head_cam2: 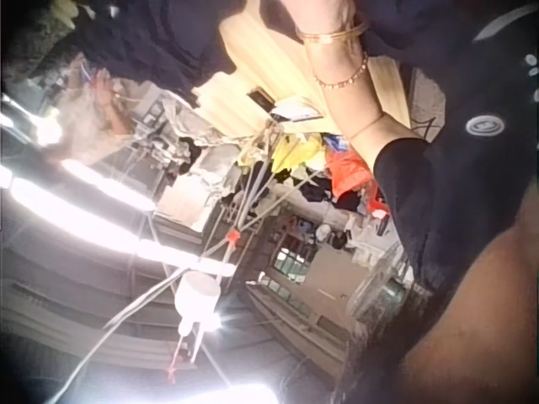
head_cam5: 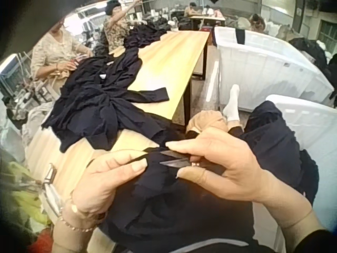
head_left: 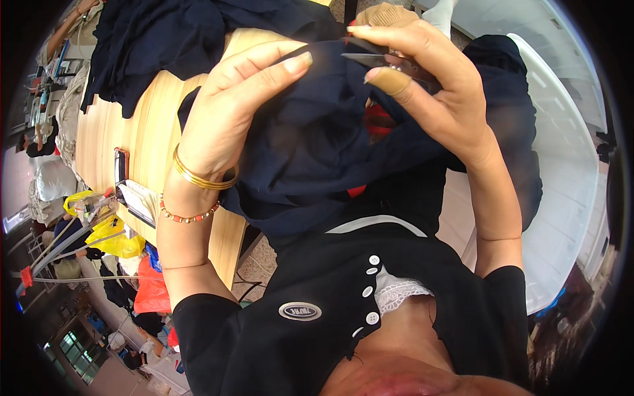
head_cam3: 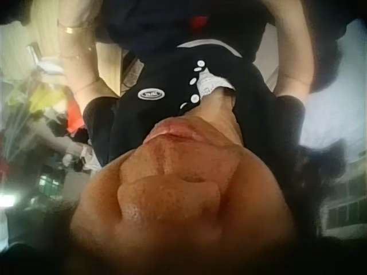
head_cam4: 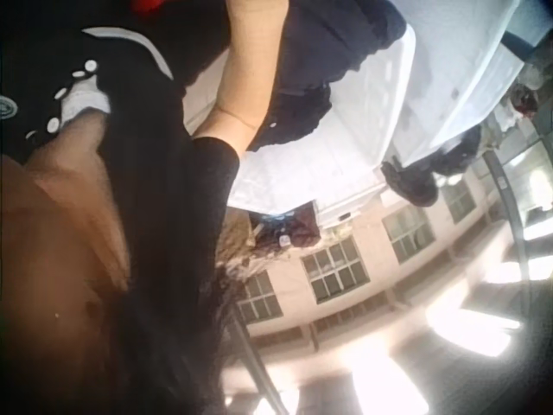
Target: Trimming excess threads from garments using a hand clipper.
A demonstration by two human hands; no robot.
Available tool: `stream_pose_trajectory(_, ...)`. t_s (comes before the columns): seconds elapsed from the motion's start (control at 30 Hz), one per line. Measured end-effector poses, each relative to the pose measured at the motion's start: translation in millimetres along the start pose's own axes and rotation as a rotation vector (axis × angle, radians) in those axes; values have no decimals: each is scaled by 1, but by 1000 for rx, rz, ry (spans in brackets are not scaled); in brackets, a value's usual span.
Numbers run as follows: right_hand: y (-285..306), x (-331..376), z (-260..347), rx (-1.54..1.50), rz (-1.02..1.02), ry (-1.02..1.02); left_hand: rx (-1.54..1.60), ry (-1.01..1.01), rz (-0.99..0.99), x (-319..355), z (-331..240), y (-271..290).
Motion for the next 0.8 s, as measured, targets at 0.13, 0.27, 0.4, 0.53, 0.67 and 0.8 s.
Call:
stream_pose_trajectory(0.13, -6, 3, 0, 88, 29, 31, -33, -44, -59, -4, 0, -2)
stream_pose_trajectory(0.27, -5, -5, 8, 87, 30, 54, -53, -65, -44, -5, -2, -6)
stream_pose_trajectory(0.4, -5, -7, 12, 96, 56, 113, -41, -56, -23, -5, -1, -6)
stream_pose_trajectory(0.53, -4, -4, 7, 87, 48, 52, -12, -47, -2, -5, 0, -10)
stream_pose_trajectory(0.67, -4, -4, 8, 91, 45, 63, -31, -47, 17, -5, 0, -13)
stream_pose_trajectory(0.8, -5, -5, 9, 92, 54, 89, -89, -75, -4, -3, -2, -14)
Point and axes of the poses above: each hand's wrist, its own x-axis away from the middle knuckle, its own y-axis out of the back of the hand, z = x × y, the point moved 10 cm from there along -x, towards the middle knuckle, and after that the axes turned 15 degrees about y, right-handed, at the moved point
